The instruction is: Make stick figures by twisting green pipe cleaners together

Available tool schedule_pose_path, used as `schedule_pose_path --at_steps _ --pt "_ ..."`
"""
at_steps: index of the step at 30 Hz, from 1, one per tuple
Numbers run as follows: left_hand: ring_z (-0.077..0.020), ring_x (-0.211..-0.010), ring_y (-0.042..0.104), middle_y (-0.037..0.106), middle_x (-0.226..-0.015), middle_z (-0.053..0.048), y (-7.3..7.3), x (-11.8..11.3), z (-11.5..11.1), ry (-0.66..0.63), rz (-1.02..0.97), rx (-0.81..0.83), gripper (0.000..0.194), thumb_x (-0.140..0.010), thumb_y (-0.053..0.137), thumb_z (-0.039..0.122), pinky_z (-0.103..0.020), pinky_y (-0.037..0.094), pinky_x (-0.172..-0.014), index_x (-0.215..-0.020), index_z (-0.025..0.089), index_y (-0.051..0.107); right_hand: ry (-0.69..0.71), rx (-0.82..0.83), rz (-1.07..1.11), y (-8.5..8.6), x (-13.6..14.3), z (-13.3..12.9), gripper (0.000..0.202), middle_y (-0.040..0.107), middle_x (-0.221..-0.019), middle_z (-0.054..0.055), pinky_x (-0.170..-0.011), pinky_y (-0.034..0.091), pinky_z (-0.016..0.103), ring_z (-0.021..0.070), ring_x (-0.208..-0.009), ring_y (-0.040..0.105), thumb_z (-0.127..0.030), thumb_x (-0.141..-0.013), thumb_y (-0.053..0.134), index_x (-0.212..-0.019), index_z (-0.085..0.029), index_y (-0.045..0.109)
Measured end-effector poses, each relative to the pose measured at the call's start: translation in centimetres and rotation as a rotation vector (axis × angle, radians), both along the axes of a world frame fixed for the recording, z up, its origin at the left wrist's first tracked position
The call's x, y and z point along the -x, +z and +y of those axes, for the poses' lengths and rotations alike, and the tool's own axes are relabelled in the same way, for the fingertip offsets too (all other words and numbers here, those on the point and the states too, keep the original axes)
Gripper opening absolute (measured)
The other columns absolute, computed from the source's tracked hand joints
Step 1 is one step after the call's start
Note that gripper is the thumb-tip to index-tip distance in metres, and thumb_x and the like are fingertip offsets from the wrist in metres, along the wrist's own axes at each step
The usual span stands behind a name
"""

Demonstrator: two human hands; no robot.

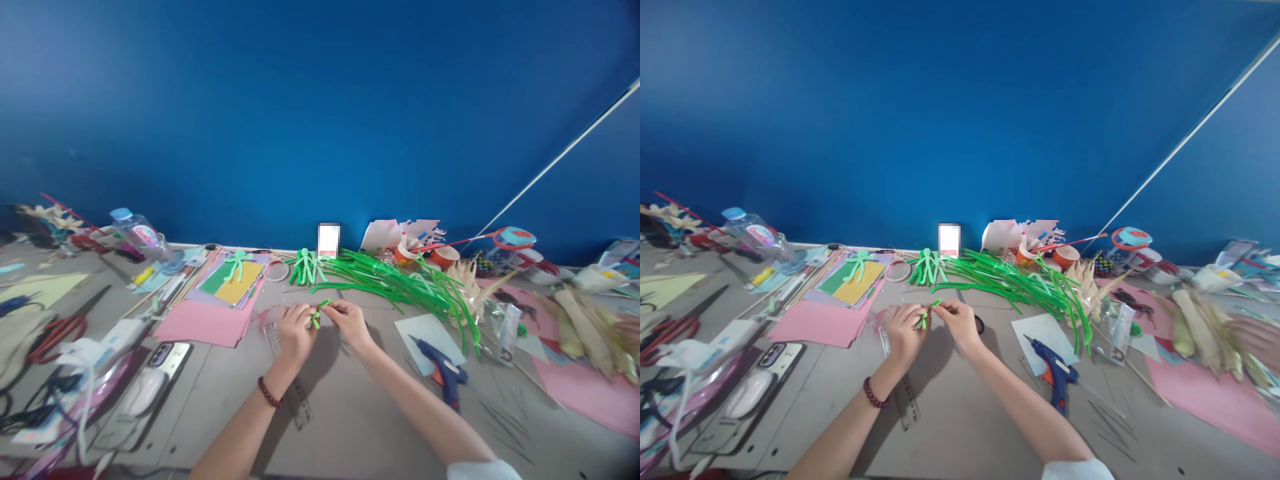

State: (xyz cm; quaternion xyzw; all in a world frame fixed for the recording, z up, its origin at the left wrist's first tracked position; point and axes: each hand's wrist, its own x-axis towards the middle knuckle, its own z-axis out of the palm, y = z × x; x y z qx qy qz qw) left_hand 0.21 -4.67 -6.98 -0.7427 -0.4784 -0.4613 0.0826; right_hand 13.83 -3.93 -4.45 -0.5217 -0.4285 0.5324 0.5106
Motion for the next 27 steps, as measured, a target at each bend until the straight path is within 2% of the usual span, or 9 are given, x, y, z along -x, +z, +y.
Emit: schedule_pose_path --at_steps 4,7,9,11,14,17,21,25,27 --pt "-0.0175 -0.073 0.061 0.069 -0.077 -0.006 -0.2 -0.2 -0.2 -0.017 0.001 -0.006 0.017 -0.083 0.049 0.015 -0.03 0.039 -0.066 -0.084 0.019 0.066 -0.011 -0.031 -0.016 0.0 0.0 0.0 0.03 0.057 -0.056 0.0 -0.047 0.033 0.022 0.0097 -0.051 0.042 -0.043 -0.058 0.073 -0.06 -0.015 0.064" --pt "-0.0201 -0.081 0.061 0.069 -0.085 -0.008 0.1 -0.5 -0.3 -0.111 -0.119 0.122 0.017 -0.083 0.052 0.022 -0.033 0.042 -0.074 -0.092 0.019 0.067 -0.03 -0.063 -0.027 -0.2 -0.4 0.3 0.03 0.057 -0.057 0.0 -0.048 0.034 0.023 0.01 -0.051 0.042 -0.044 -0.059 0.072 -0.061 -0.015 0.065" --pt "-0.0226 -0.091 0.06 0.068 -0.093 -0.01 0.6 -0.6 -0.3 -0.246 -0.278 0.298 0.022 -0.083 0.054 0.032 -0.036 0.043 -0.082 -0.095 0.019 0.067 -0.051 -0.077 -0.024 -0.2 -0.9 0.7 0.03 0.057 -0.057 0.0 -0.048 0.033 0.023 0.0099 -0.051 0.041 -0.045 -0.059 0.072 -0.061 -0.016 0.065" --pt "-0.0229 -0.096 0.059 0.068 -0.096 -0.011 1.1 -0.5 0.0 -0.405 -0.496 0.554 0.033 -0.086 0.046 0.042 -0.037 0.043 -0.086 -0.095 0.019 0.067 -0.053 -0.083 -0.026 -0.2 -1.4 1.1 0.031 0.056 -0.056 -0.001 -0.048 0.032 0.023 0.0098 -0.051 0.041 -0.046 -0.059 0.071 -0.06 -0.016 0.064" --pt "-0.0225 -0.083 0.063 0.07 -0.085 -0.011 1.2 -0.2 0.7 -0.536 -0.906 0.907 0.055 -0.087 0.032 0.056 -0.037 0.046 -0.08 -0.09 0.015 0.069 0.009 -0.09 -0.038 0.2 -2.0 1.5 0.029 0.052 -0.053 -0.002 -0.049 0.031 0.023 0.0096 -0.05 0.04 -0.045 -0.06 0.071 -0.058 -0.017 0.062" --pt "-0.0193 -0.07 0.062 0.068 -0.072 -0.008 1.1 0.1 1.2 -0.621 -1.132 1.086 0.04 -0.075 0.059 0.052 -0.033 0.047 -0.074 -0.078 0.014 0.07 0.125 -0.155 -0.026 0.7 -2.2 1.5 0.027 0.053 -0.055 -0.002 -0.051 0.034 0.024 0.01 -0.052 0.042 -0.042 -0.061 0.072 -0.056 -0.017 0.062" --pt "-0.0137 -0.059 0.055 0.064 -0.061 -0.004 1.2 -0.1 0.9 -0.617 -1.103 1.141 0.032 -0.066 0.071 0.046 -0.026 0.043 -0.061 -0.065 0.014 0.069 0.232 -0.258 -0.034 1.0 -2.0 1.2 0.026 0.057 -0.06 0.0 -0.056 0.039 0.025 0.0129 -0.058 0.049 -0.042 -0.065 0.07 -0.055 -0.019 0.063" --pt "-0.013 -0.057 0.051 0.062 -0.06 -0.002 1.4 -0.4 0.8 -0.486 -1.071 1.032 0.033 -0.058 0.075 0.047 -0.026 0.04 -0.058 -0.063 0.015 0.067 0.182 -0.228 -0.088 0.8 -1.8 1.1 0.026 0.058 -0.06 0.001 -0.054 0.038 0.025 0.0126 -0.056 0.048 -0.043 -0.062 0.071 -0.055 -0.019 0.065" --pt "-0.0133 -0.058 0.05 0.061 -0.061 -0.001 1.3 -0.4 0.9 -0.422 -0.976 0.957 0.031 -0.061 0.073 0.046 -0.025 0.039 -0.058 -0.064 0.016 0.066 0.139 -0.173 -0.097 0.6 -1.6 1.1 0.026 0.057 -0.057 0.0 -0.05 0.036 0.024 0.0113 -0.052 0.045 -0.043 -0.061 0.07 -0.056 -0.018 0.065"
